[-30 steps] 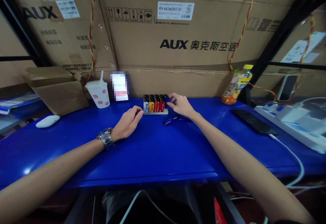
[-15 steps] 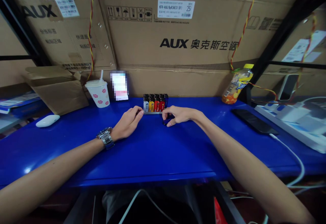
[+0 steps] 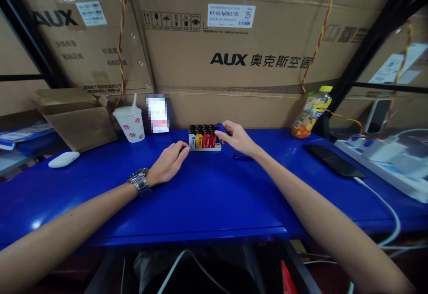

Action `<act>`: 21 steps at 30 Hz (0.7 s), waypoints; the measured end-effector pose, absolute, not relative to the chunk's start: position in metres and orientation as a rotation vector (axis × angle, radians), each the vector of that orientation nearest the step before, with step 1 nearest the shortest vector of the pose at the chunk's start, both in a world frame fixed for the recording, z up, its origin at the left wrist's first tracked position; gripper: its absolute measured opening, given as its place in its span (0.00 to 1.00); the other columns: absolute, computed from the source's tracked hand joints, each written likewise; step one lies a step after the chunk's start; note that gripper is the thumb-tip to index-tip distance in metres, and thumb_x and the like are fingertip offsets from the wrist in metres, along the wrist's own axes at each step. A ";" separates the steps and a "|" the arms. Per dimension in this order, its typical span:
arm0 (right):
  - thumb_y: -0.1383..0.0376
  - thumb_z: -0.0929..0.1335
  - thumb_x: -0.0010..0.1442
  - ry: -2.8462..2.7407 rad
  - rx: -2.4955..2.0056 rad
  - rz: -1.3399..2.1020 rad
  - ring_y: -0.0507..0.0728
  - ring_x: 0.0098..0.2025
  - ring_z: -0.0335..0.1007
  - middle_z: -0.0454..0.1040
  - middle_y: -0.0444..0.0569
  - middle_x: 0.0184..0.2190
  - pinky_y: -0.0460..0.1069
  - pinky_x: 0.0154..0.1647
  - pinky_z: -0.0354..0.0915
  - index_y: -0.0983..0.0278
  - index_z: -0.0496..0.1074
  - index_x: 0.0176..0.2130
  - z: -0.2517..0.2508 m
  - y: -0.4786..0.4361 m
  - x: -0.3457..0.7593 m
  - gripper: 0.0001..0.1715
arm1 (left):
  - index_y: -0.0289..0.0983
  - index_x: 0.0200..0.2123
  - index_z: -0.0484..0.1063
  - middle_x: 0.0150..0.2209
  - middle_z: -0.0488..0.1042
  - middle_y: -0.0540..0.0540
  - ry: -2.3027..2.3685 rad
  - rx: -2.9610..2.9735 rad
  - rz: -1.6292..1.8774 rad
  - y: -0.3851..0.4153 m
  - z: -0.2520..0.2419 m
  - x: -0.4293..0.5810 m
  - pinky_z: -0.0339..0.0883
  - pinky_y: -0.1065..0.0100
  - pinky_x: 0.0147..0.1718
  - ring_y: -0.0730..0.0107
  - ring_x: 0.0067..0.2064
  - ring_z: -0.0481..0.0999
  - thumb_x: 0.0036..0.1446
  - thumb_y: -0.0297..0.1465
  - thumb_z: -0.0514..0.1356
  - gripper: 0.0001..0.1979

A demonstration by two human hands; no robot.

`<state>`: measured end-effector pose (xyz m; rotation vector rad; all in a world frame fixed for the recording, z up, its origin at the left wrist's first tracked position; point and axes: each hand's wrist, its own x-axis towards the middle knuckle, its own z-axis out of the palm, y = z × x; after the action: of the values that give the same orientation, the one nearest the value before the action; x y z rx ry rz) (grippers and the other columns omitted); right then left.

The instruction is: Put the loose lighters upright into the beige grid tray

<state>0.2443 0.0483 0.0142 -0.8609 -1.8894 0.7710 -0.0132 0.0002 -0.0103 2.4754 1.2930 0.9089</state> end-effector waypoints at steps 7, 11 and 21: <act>0.45 0.70 0.55 -1.629 -0.860 0.874 0.47 0.15 0.50 0.57 0.36 0.15 0.46 0.15 0.51 0.60 0.59 0.32 0.006 0.049 0.236 0.24 | 0.38 0.41 0.67 0.35 0.73 0.46 1.277 2.495 0.903 0.001 -0.011 -0.013 0.64 0.60 0.38 0.63 0.37 0.72 0.69 0.40 0.43 0.17; 0.41 0.63 0.58 -1.434 -0.895 0.964 0.48 0.17 0.55 0.59 0.41 0.15 0.46 0.16 0.56 0.62 0.63 0.23 0.004 0.053 0.235 0.29 | 0.38 0.41 0.67 0.34 0.73 0.46 1.260 2.517 0.893 0.001 -0.011 -0.013 0.64 0.60 0.38 0.63 0.37 0.72 0.69 0.40 0.42 0.18; 0.42 0.47 0.62 -1.322 -1.179 1.046 0.50 0.11 0.41 0.48 0.38 0.09 0.47 0.10 0.46 0.58 0.56 0.24 0.007 0.053 0.236 0.30 | 0.38 0.40 0.67 0.34 0.73 0.46 1.252 2.539 0.883 0.000 -0.010 -0.013 0.64 0.60 0.39 0.64 0.36 0.72 0.69 0.40 0.42 0.18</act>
<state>0.2358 0.0528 0.0067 -1.1794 -1.3216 1.0463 -0.0129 0.0004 -0.0099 2.5391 1.2524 0.8834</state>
